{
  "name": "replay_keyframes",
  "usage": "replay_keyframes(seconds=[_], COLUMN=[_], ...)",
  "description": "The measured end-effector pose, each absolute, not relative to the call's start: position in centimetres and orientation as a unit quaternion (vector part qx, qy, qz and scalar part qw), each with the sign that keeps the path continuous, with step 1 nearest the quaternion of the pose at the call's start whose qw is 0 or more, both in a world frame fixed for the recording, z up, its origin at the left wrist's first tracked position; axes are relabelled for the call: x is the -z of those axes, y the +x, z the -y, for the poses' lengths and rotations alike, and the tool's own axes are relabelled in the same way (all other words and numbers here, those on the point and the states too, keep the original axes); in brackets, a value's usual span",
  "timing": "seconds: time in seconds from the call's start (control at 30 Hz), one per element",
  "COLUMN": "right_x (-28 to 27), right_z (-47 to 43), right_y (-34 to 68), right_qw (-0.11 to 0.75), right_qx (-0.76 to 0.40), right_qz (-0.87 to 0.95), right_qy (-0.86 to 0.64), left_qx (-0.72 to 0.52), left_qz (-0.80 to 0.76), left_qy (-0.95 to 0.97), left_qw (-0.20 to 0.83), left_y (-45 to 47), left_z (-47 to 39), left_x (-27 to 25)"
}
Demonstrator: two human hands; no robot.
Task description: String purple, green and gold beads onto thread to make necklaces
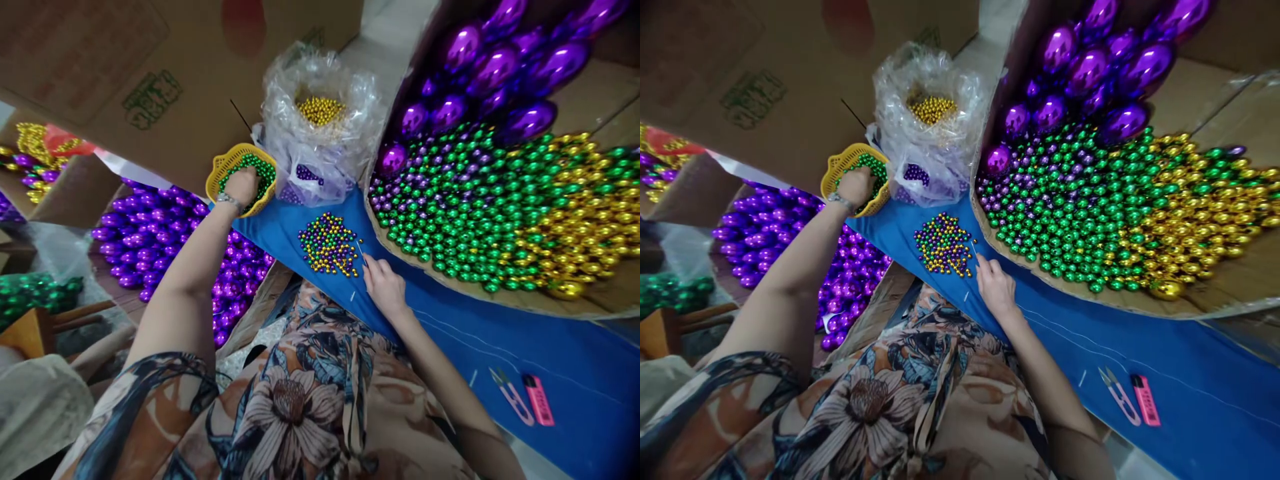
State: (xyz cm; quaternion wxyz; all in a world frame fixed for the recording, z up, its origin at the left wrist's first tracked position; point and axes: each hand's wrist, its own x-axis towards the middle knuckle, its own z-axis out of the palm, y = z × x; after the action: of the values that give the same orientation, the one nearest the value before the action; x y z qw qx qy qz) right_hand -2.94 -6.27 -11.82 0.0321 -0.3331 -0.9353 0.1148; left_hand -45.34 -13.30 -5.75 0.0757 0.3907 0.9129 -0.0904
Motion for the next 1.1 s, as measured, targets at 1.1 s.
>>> replay_keyframes(seconds=[1.1], right_x=[10.4], right_z=[6.1], right_y=[-2.5], right_qw=[-0.016], right_qx=[-0.152], right_qz=[0.927], right_qy=[-0.342], left_qx=[-0.371], left_qz=[-0.679], left_qy=[0.627], left_qw=[0.085], left_y=[-21.0], left_z=[14.7], left_x=[9.9])
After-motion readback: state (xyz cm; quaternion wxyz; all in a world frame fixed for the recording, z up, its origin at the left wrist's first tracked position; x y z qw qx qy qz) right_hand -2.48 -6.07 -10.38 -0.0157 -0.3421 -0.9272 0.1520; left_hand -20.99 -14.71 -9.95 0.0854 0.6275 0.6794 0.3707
